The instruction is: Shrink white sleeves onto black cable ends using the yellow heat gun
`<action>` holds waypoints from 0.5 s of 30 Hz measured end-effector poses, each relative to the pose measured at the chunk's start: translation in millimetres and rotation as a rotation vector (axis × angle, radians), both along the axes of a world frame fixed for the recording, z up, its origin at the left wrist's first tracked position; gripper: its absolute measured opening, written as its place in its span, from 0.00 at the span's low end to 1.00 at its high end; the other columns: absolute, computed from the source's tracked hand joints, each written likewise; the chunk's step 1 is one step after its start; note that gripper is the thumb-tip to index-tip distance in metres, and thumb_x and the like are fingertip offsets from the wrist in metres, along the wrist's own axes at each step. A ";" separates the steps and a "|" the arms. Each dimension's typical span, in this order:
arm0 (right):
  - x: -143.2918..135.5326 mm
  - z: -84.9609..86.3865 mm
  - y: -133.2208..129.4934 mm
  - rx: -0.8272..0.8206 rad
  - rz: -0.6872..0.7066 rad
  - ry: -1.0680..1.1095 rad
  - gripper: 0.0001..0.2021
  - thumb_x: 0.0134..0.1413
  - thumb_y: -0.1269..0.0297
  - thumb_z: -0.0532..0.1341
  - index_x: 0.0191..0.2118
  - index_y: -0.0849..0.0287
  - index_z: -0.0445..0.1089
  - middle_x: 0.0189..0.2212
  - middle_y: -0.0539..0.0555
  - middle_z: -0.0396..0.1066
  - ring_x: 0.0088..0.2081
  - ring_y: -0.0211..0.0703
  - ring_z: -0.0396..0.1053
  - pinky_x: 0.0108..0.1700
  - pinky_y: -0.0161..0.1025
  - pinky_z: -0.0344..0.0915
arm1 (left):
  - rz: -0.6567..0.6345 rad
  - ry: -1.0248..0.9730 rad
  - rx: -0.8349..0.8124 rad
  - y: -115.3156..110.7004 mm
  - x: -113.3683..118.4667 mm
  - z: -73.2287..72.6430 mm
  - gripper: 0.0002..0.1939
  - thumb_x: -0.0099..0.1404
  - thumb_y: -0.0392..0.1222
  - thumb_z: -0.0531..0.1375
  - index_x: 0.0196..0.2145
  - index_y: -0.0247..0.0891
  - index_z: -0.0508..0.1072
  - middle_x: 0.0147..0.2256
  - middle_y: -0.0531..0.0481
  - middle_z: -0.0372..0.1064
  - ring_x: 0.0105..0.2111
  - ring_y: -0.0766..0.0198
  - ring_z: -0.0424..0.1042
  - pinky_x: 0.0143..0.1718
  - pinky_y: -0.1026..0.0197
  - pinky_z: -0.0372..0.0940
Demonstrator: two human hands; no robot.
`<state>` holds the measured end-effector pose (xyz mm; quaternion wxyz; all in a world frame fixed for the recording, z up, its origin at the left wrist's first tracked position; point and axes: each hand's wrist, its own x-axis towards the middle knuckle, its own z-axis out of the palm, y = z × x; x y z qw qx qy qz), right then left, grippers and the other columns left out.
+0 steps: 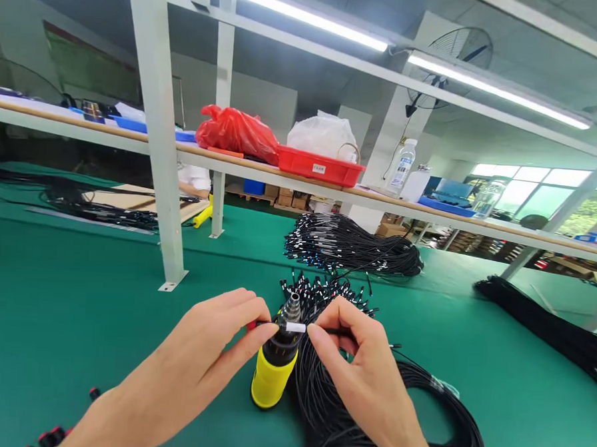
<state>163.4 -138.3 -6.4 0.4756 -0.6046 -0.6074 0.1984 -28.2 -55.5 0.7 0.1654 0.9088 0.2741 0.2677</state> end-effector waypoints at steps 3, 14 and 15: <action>2.9 -3.8 6.6 -0.009 -0.024 -0.016 0.10 0.59 0.64 0.55 0.27 0.57 0.60 0.24 0.45 0.59 0.26 0.34 0.54 0.27 0.32 0.53 | 0.045 -0.002 -0.103 7.8 5.1 -3.6 0.19 0.73 0.54 0.46 0.30 0.42 0.64 0.27 0.58 0.64 0.27 0.67 0.63 0.29 0.65 0.57; 9.5 1.6 25.6 -0.026 -0.135 -0.107 0.10 0.54 0.64 0.58 0.25 0.57 0.59 0.20 0.43 0.56 0.25 0.34 0.54 0.28 0.33 0.51 | 0.192 -0.172 -0.307 30.4 14.8 -27.0 0.23 0.67 0.64 0.48 0.32 0.44 0.68 0.29 0.55 0.67 0.31 0.63 0.66 0.34 0.66 0.63; 10.1 1.8 27.2 -0.029 -0.140 -0.115 0.09 0.54 0.65 0.58 0.25 0.57 0.59 0.20 0.43 0.56 0.25 0.34 0.54 0.28 0.33 0.51 | 0.174 -0.155 -0.319 32.4 16.5 -27.0 0.23 0.67 0.63 0.47 0.28 0.43 0.65 0.27 0.56 0.63 0.29 0.63 0.63 0.32 0.66 0.61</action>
